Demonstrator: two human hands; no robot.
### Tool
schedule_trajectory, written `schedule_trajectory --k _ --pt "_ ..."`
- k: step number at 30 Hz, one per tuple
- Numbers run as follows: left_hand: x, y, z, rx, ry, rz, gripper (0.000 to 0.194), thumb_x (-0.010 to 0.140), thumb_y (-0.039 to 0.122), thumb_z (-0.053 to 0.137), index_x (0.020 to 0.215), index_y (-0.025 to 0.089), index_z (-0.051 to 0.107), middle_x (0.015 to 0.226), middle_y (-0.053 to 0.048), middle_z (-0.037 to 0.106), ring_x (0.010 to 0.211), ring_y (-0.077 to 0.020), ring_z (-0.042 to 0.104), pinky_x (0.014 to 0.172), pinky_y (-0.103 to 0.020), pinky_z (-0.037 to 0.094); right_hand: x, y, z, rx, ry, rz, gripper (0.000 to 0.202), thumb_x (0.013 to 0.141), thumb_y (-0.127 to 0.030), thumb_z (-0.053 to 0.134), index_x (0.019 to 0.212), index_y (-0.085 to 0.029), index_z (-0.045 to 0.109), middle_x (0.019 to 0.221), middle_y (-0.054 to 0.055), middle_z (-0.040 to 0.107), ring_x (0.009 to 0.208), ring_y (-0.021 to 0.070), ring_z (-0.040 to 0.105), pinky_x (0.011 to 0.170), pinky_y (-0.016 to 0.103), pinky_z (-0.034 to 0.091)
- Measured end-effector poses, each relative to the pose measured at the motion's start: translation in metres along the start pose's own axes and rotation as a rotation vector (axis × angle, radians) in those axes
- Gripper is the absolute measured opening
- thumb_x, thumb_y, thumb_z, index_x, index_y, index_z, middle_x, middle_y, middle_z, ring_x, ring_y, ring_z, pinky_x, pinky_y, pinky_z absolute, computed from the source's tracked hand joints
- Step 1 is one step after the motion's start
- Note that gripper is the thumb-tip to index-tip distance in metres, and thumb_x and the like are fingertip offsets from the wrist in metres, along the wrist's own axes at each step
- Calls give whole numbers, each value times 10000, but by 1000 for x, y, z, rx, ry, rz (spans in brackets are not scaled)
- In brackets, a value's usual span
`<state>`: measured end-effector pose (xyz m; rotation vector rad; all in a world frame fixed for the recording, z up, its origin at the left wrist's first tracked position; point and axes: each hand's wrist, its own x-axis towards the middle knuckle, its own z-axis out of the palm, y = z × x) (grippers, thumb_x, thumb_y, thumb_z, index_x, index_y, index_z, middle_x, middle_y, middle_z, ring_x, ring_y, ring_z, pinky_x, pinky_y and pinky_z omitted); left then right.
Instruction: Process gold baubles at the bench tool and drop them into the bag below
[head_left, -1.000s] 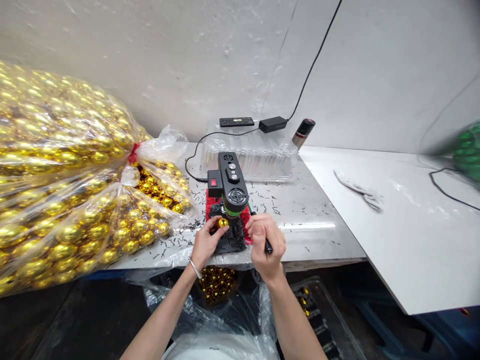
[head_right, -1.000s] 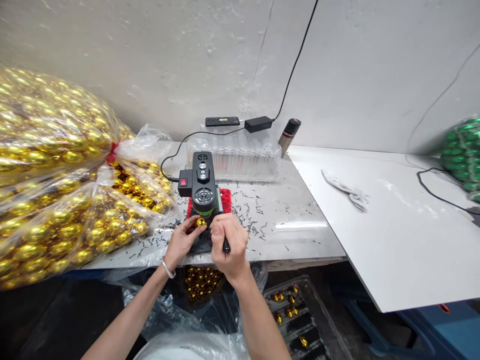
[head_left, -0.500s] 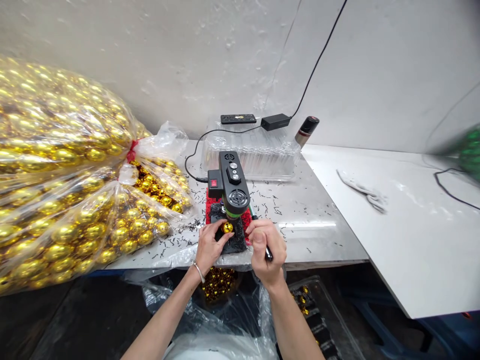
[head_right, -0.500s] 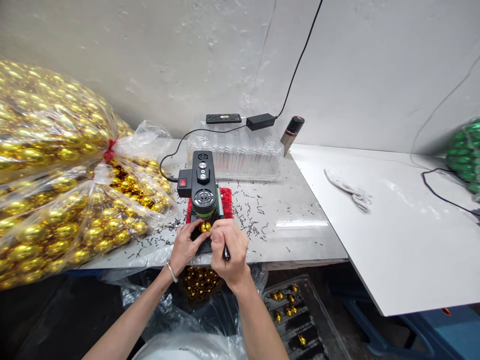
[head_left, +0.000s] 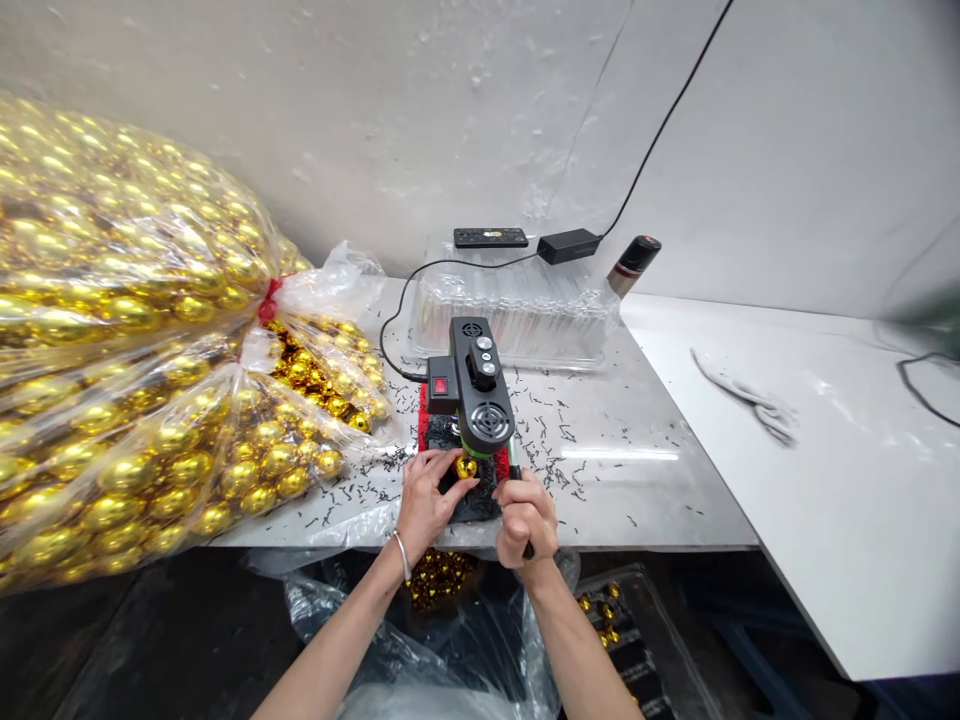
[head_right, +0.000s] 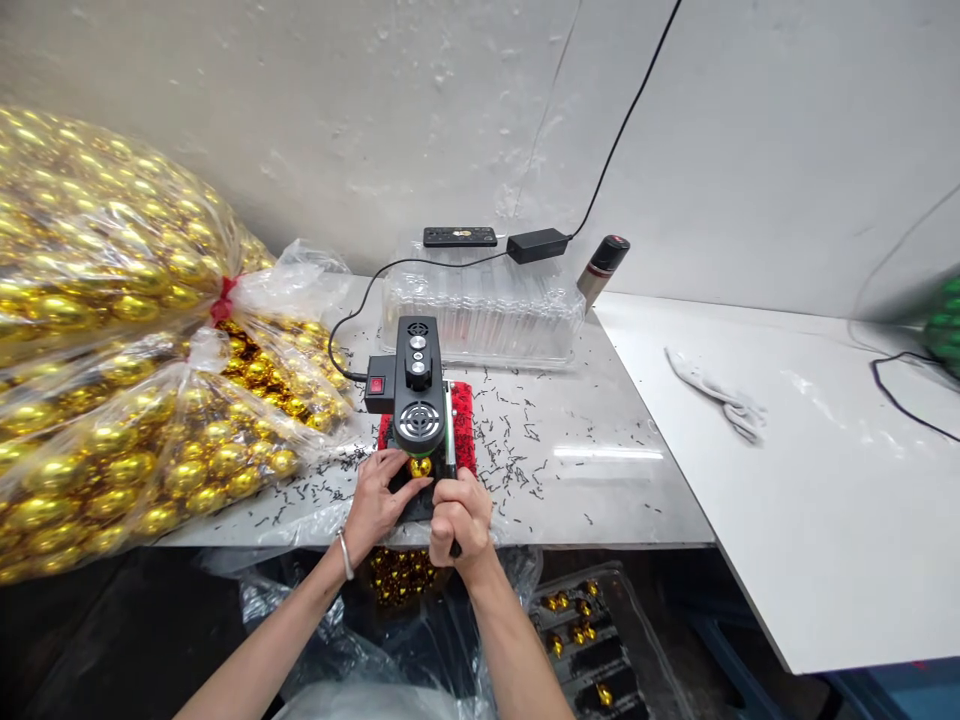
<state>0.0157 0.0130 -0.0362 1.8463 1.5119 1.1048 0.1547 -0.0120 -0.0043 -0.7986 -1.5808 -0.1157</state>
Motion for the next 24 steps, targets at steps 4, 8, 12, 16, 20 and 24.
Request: schedule_trajectory --k 4,8,12,16,20,24 --pt "-1 0 0 29 -15 11 327 770 366 700 1070 238 684 990 -71 690 1001 -262 554 922 -397 373 -6 5 2 -7 -31 -31 289 944 -233 310 688 -207 443 694 0 521 610 116 542 606 314 463" --pt "0 -1 1 18 -23 -3 339 767 371 701 1082 248 683 991 -71 690 1017 -265 551 933 -417 371 -1 2 -2 -18 -113 -66 266 924 -195 334 685 -205 450 692 5 521 639 130 558 634 328 476" --pt "2 3 1 -56 9 -24 330 754 360 716 1062 243 697 984 -75 690 1000 -262 566 928 -426 388 27 -16 -9 58 -40 58 269 898 -146 355 642 -201 420 663 6 495 597 118 489 548 277 405" --pt "-18 15 -13 -168 62 -4 335 773 371 698 1088 258 687 1021 -79 693 1002 -262 574 927 -429 416 62 -36 -18 77 -63 234 277 887 -108 385 629 -196 436 638 6 494 613 125 493 545 275 380" --pt "-67 22 -29 -69 -61 142 428 778 400 692 1186 281 640 1094 -98 694 1031 -289 588 918 -449 423 65 -41 -20 102 -69 261 291 887 -95 395 614 -194 417 641 3 488 629 124 485 574 280 382" --pt "-81 14 -43 63 6 170 422 805 396 661 1204 267 620 1179 -108 662 1082 -297 576 932 -449 412 51 -38 -15 104 -25 256 310 887 -90 392 596 -195 413 624 4 476 638 133 504 558 278 379"
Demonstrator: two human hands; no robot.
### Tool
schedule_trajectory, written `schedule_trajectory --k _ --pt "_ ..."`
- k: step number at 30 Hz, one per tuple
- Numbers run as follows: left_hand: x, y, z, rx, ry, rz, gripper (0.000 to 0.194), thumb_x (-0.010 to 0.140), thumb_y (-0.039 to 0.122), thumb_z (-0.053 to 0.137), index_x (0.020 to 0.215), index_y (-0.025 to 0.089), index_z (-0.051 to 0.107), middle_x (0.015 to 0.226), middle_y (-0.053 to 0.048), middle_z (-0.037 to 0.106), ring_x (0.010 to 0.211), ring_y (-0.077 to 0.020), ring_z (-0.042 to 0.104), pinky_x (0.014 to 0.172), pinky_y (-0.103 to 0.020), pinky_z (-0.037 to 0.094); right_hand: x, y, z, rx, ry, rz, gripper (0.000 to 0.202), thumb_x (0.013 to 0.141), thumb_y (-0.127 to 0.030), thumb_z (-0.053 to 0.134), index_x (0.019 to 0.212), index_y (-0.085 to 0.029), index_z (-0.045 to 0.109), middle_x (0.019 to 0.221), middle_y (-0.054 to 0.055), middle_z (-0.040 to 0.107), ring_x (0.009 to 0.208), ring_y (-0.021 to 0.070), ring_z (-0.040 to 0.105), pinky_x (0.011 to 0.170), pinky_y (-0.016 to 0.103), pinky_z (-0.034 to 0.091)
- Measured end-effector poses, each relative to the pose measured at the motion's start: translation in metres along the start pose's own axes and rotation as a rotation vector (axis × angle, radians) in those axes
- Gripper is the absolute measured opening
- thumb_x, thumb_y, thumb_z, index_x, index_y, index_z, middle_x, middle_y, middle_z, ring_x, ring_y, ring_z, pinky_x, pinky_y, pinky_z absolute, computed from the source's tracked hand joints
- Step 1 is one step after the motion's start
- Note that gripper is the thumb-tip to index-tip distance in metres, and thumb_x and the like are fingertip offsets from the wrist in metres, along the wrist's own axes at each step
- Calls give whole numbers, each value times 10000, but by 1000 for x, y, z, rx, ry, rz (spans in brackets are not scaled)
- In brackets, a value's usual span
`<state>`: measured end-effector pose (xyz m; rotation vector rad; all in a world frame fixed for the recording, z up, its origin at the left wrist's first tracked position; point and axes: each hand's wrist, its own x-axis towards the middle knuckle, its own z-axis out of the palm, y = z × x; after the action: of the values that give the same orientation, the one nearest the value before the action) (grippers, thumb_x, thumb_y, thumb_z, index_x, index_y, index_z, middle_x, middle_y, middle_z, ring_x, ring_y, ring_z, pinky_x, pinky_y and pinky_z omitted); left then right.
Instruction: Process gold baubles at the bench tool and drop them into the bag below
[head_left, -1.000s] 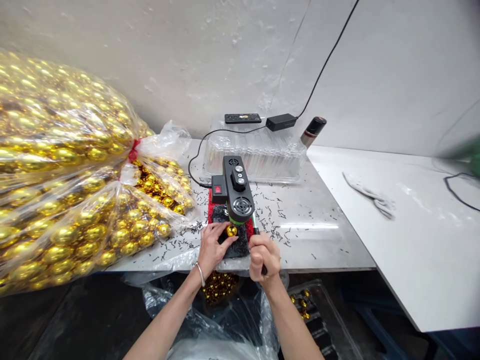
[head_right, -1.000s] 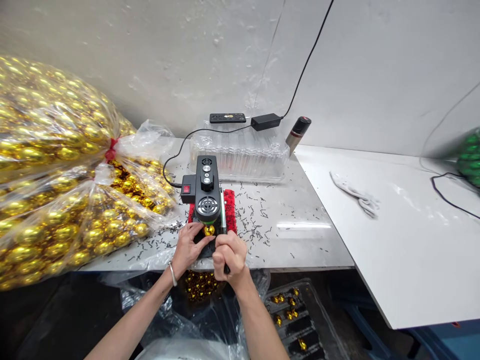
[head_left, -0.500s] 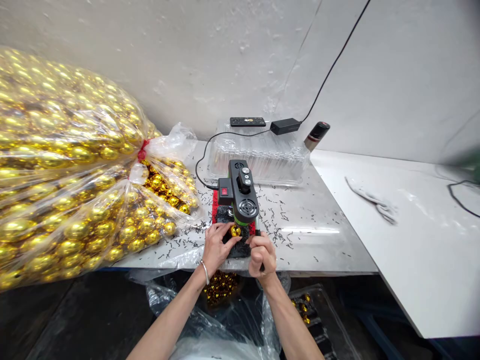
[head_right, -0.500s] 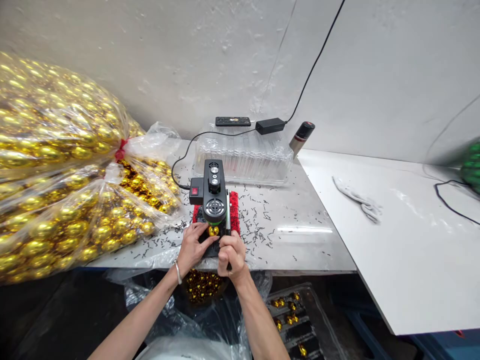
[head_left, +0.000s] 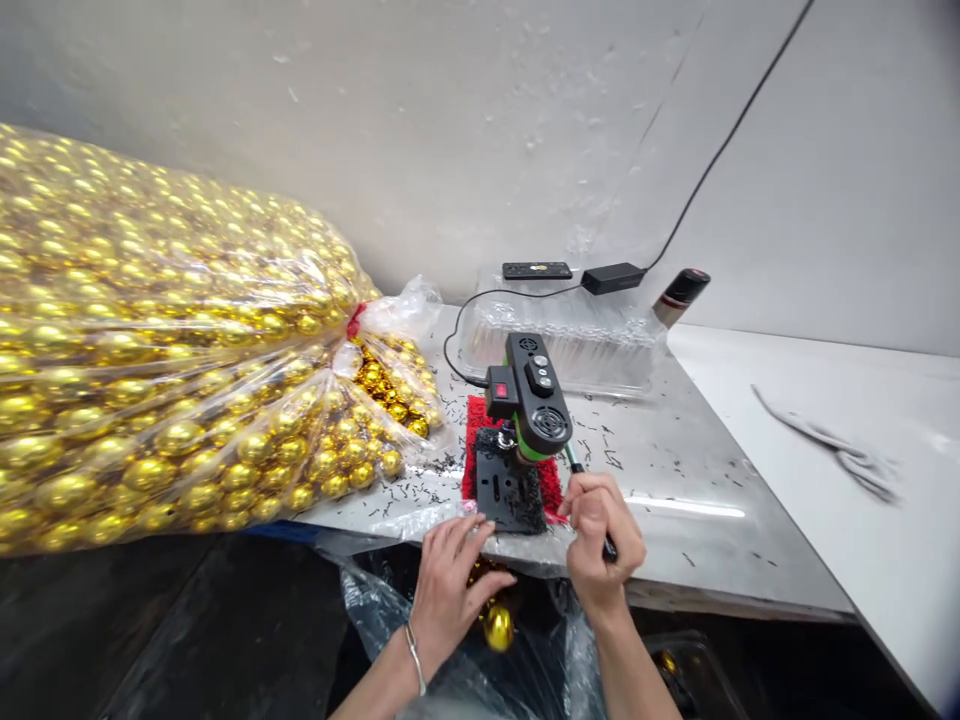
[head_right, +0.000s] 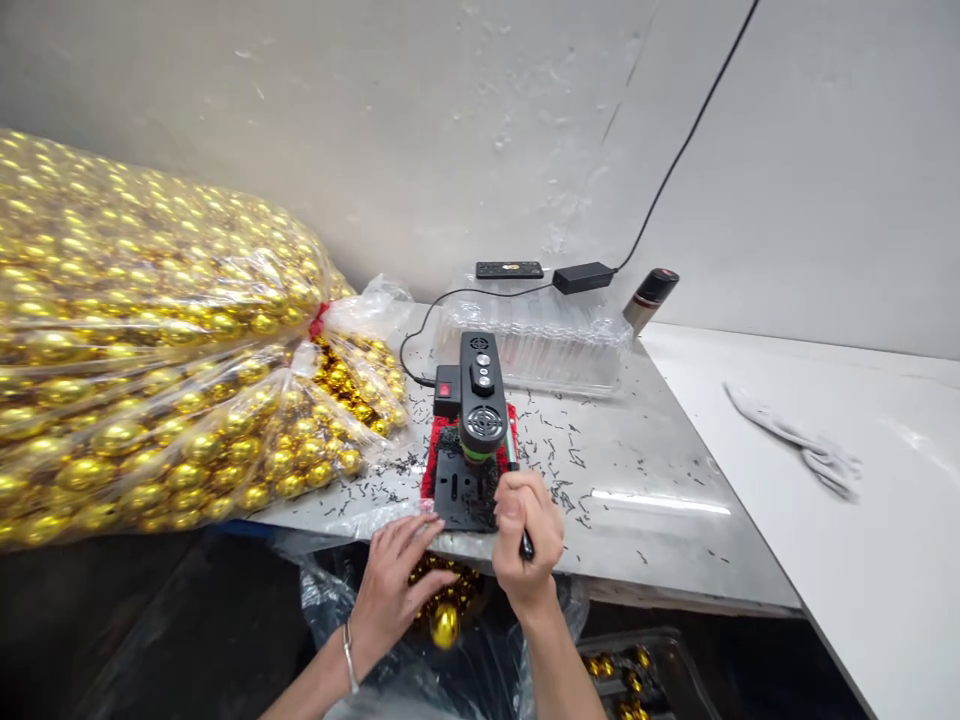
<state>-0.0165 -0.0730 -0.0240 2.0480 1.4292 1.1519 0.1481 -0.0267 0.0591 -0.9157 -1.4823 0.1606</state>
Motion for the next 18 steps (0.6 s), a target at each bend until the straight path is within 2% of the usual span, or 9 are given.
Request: schedule_trajectory --k 2,4,5,8,10,13,16,18 --pt "21 -12 -14 29 157 -61 307 877 312 560 1170 257 634 1210 -108 641 1137 -285 546 999 -456 365 -3 3 2 5 24 0 314 886 -94 395 590 -198 416 606 3 469 633 140 510 547 282 375" --pt "56 -29 -33 41 317 -142 269 894 254 496 1113 243 651 1211 -112 628 1181 -281 510 1059 -456 307 -5 5 3 9 44 -9 318 884 -96 398 584 -200 415 588 1 466 622 144 506 541 286 370" --pt "75 -38 -43 34 355 -174 251 883 246 500 1080 231 655 1184 -117 633 1177 -285 506 1068 -452 297 -5 5 4 9 49 -15 319 882 -95 399 582 -201 416 584 0 467 617 144 503 539 287 369" --pt "125 -66 -62 -3 259 -269 123 773 226 614 889 201 646 1037 -120 649 1089 -305 529 1039 -441 323 -4 6 4 1 50 -26 319 877 -91 403 578 -200 419 589 3 479 612 142 501 534 286 365" --pt "146 -80 -62 -114 170 -364 149 639 166 715 728 207 604 884 -82 632 991 -296 553 998 -406 355 -4 7 4 0 40 -31 319 875 -87 404 576 -198 419 589 1 478 615 141 505 534 282 370" --pt "158 -88 -49 -251 123 -433 291 485 36 750 626 212 567 757 -24 570 866 -259 570 929 -358 389 -5 7 4 2 32 -44 311 872 -74 399 586 -194 420 593 -3 476 626 136 510 544 273 379" --pt "159 -86 -36 -306 141 -441 283 493 1 724 628 209 587 707 -2 539 810 -228 568 880 -330 405 -6 7 4 4 36 -38 308 875 -68 393 594 -191 417 616 0 483 632 130 504 547 267 378" --pt "159 -84 -35 -333 159 -449 253 524 12 719 628 208 595 673 8 519 787 -214 567 855 -320 415 -7 8 4 8 32 -39 309 876 -68 392 594 -192 413 613 -1 477 639 132 504 552 267 379"
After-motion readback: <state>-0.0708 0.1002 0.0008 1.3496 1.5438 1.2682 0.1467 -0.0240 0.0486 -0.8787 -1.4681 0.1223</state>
